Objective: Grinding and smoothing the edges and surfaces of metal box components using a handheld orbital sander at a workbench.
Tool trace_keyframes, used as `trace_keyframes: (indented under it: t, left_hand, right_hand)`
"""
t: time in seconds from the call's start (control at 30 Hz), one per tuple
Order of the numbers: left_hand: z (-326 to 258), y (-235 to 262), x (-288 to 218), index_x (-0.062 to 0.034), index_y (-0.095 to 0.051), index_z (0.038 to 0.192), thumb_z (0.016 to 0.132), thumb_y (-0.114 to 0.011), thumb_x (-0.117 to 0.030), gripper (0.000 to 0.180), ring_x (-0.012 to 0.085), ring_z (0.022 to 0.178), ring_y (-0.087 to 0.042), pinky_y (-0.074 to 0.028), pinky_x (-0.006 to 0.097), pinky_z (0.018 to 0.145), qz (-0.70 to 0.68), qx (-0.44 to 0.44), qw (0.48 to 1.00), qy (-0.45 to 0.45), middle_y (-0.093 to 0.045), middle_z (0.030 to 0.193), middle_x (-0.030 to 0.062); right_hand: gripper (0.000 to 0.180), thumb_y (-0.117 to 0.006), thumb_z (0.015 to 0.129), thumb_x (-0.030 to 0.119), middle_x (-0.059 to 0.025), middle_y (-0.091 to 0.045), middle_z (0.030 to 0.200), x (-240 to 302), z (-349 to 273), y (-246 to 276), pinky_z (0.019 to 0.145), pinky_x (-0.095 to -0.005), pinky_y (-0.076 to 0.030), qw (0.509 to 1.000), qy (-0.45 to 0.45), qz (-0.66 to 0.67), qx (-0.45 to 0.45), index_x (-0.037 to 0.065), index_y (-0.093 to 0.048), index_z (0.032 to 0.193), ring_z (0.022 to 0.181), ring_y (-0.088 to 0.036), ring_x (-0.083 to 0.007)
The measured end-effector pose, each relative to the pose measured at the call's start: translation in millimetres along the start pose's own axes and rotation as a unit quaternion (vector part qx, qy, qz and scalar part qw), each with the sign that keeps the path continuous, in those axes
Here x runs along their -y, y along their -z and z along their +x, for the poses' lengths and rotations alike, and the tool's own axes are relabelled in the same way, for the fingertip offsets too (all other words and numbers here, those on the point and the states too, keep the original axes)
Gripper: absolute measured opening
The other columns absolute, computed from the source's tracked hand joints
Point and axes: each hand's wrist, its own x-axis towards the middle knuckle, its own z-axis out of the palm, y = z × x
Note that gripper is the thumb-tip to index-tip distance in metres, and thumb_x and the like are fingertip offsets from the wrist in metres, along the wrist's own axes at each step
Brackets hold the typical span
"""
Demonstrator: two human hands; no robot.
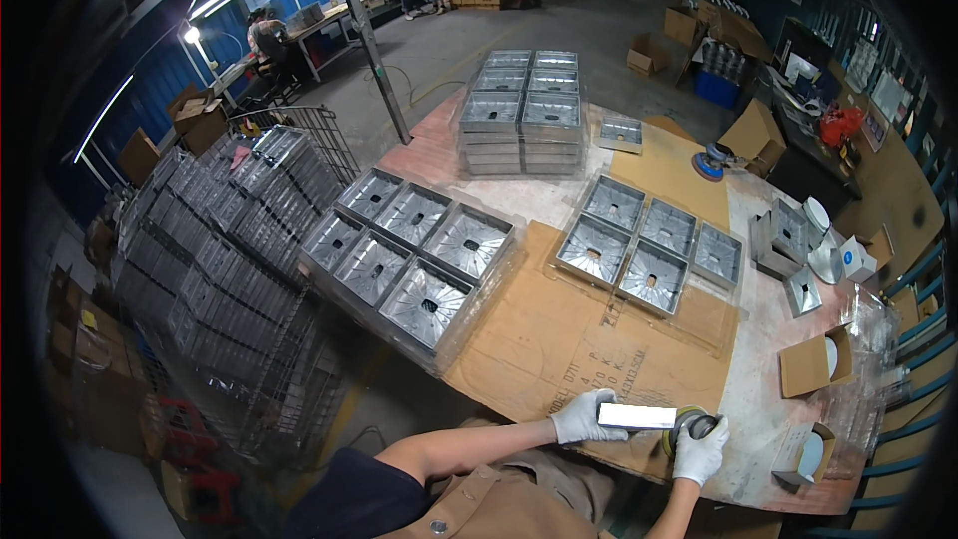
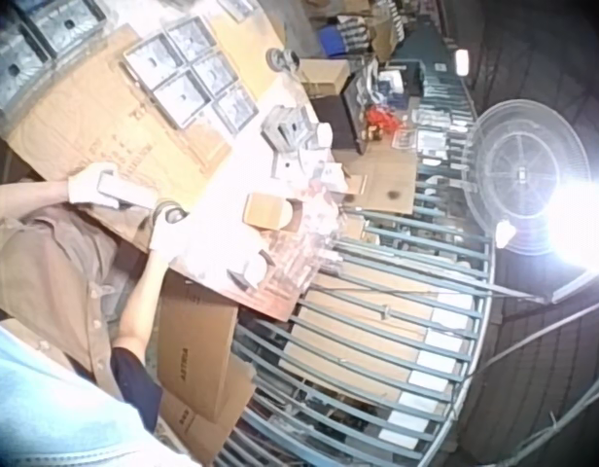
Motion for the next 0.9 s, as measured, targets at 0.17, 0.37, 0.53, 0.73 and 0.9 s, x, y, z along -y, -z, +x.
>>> trace_keyframes:
  t: [0.17,0.37,0.53,0.73,0.9]
  left_hand:
    - [-1.8,3.6,-1.7,-0.0046,-0.061,0.095,0.068,-0.095,-0.043,0.058,0.0224,0.084,-0.066,-0.054,0.036,0.079,0.061,0.003,0.998,-0.016,-0.066,0.089,0.0114]
    - [-7.8,2.3,2.7,-0.005,-0.062,0.097,0.069,-0.096,-0.038,0.055,0.019,0.084,-0.064,-0.053,0.034,0.077,0.096,-0.019,0.994,-0.05,-0.065,0.089,0.0082]
    - [-7.9,0.0,-2.8,-0.0071,-0.061,0.109,0.069,-0.094,-0.036,0.06,0.0302,0.097,-0.067,-0.053,0.041,0.087,0.096,0.009,0.995,-0.018,-0.069,0.1,0.0144]
    - [1.8,5.5,4.5,-0.0078,-0.061,0.114,0.076,-0.09,-0.034,0.054,0.0248,0.096,-0.072,-0.057,0.036,0.084,0.043,0.014,0.999,-0.023,-0.073,0.102,0.0131]
    - [12.5,3.4,25.6,-0.0025,-0.062,0.119,0.076,-0.088,-0.006,0.05,0.0154,0.103,-0.069,-0.057,0.031,0.092,-0.007,0.06,0.998,0.029,-0.071,0.11,0.0074]
  right_hand:
    - [0.076,-0.081,0.077,0.026,-0.015,-0.054,0.138,-0.2,0.7,-1.4,0.093,-0.0474,-0.053,1.0,0.006,-0.002,-0.01,0.01,-0.043,0.141,0.113,-0.065,-0.0389]
    - [0.076,-0.08,0.078,0.027,-0.0157,-0.054,0.137,-3.8,-3.7,-2.6,0.093,-0.0478,-0.054,1.0,0.017,-0.005,-0.01,0.01,-0.043,0.142,0.111,-0.066,-0.0392]
    - [0.081,-0.082,0.075,0.037,-0.0186,-0.059,0.13,3.1,-2.4,10.6,0.09,-0.0504,-0.055,0.997,-0.021,-0.063,0.029,0.013,-0.045,0.143,0.104,-0.068,-0.0417]
    - [0.07,-0.074,0.078,0.048,-0.0193,-0.065,0.122,8.0,12.4,1.4,0.09,-0.0491,-0.054,0.999,0.004,-0.047,0.015,0.013,-0.056,0.137,0.106,-0.066,-0.0403]
    - [0.079,-0.086,0.067,0.035,-0.0169,-0.066,0.125,-22.3,18.6,27.1,0.1,-0.0428,-0.05,0.999,0.019,0.044,0.006,0.01,-0.058,0.136,0.115,-0.064,-0.0349]
